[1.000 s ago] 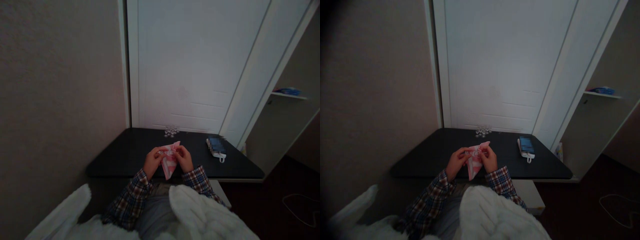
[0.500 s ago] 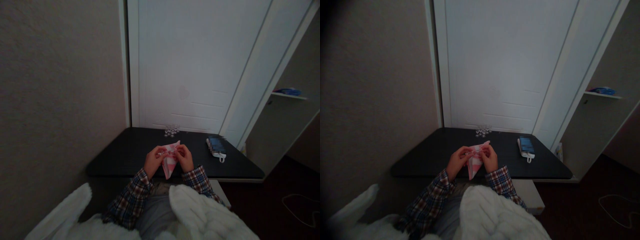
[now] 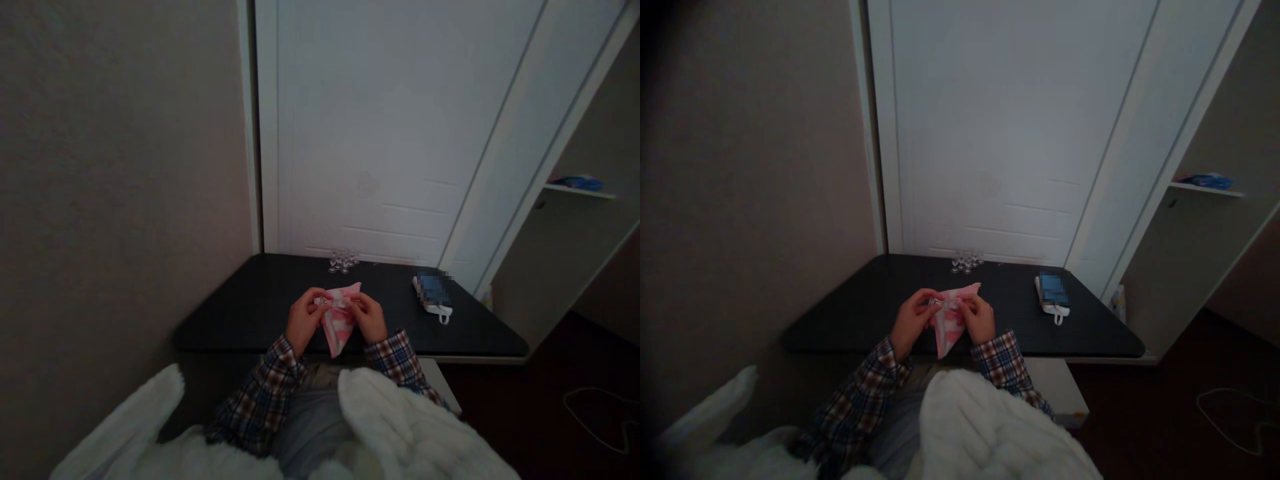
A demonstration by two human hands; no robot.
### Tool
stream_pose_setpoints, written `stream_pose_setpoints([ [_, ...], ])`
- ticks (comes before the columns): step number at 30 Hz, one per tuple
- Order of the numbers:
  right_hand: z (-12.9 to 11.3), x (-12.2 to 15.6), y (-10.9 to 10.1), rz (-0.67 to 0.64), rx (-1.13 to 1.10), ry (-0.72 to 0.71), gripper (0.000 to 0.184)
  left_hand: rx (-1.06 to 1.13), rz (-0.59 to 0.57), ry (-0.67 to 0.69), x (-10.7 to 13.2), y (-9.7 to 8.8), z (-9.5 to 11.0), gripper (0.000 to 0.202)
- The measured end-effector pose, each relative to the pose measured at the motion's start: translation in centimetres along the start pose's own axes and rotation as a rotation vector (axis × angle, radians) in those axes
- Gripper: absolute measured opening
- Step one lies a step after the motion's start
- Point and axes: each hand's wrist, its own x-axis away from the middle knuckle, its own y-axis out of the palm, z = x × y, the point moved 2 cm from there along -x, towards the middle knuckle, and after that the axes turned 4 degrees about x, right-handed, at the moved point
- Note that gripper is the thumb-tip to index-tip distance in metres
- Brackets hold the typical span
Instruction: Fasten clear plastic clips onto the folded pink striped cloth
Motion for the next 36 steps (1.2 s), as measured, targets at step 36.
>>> stream_pose_setpoints([
  [36, 0.4, 0.0, -0.2, -0.022, 0.152, -0.057, 0.018, 0.002, -0.091, 0.033, -0.4, 0.0, -0.7, 0.021],
])
